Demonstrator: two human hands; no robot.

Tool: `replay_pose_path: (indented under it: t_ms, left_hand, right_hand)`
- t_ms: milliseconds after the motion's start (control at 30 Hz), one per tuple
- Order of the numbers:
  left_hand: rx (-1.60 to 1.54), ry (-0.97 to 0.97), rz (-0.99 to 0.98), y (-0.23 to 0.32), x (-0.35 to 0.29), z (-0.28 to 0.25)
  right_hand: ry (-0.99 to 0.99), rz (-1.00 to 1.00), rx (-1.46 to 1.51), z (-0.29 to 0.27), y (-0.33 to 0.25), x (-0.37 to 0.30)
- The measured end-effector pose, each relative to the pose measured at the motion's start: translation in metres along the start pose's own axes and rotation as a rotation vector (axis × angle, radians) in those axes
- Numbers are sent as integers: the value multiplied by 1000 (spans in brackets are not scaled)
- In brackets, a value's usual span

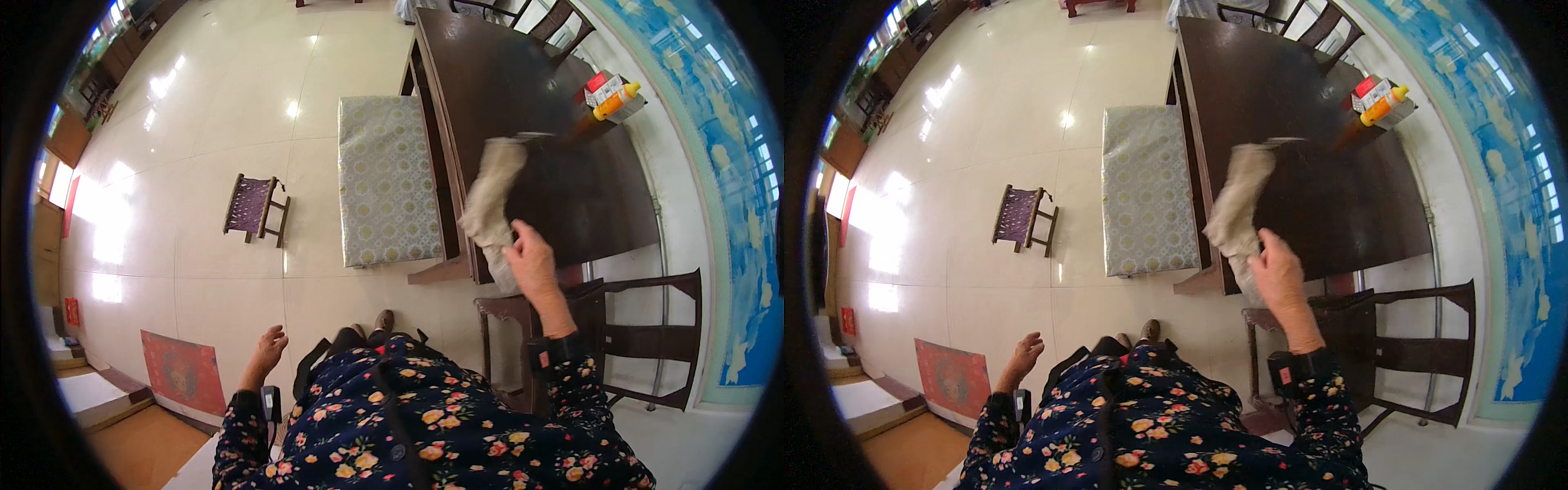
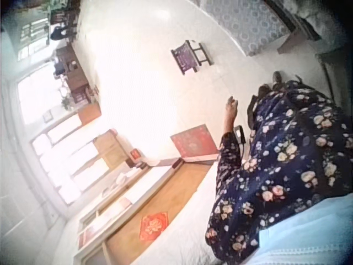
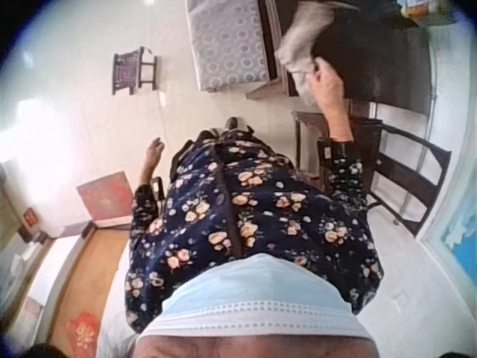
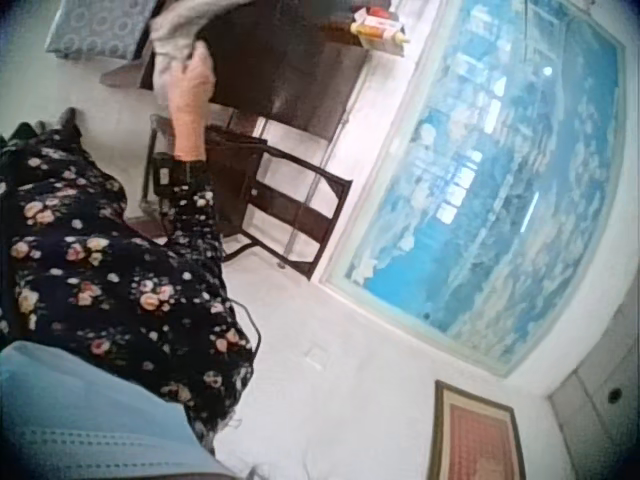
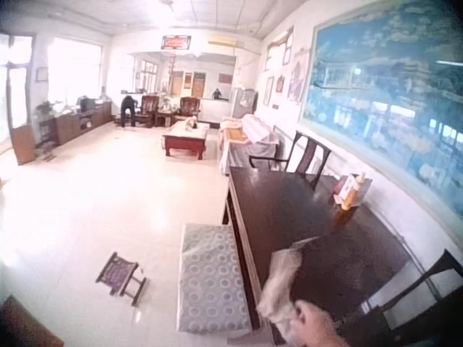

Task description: The person wipes a wooden door with a cloth, then moves to wipe a wooden chair and a dining table. They continue wiping a sofa armrest and a glass-topped coffee table in the living room.

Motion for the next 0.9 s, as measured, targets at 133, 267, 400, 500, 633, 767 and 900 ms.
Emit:
replay_pose_path:
  t_ms: [133,267,400,500,633,767,900]
  left_hand:
    - [28,53,8,-41,-21,8]
    - [560,-137,220,-152,-14,18]
    - [505,-181,-14,-192,16,9]
    - [423,-216,-78,-146,46,-20]
    - [348,-92,-130,-80,110,-79]
    - [493,-216,-32,-58,194,-168]
    - [107,188,-92,-26,213,-260]
  right_hand:
    - [-91,30,-22,24,2,6]
    - [58,-353,-117,38,-7,22]
    - [-46,-342,-173,68,-15,37]
    - [-10,-315,-195,88,-18,69]
    - [62,-276,-323,107,-25,146]
    - [206,-329,-300,122,-35,203]
    - [208,-202,-312,131,-37,213]
Point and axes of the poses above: each hand's wrist, its own x-axis towards the middle knuckle, its own z-axis out of the palm, y = z × x, the point moved 1 cm from there along x, towards the middle knuckle, and after that the axes turned 1 degree about -y, right-handed, at the moved point
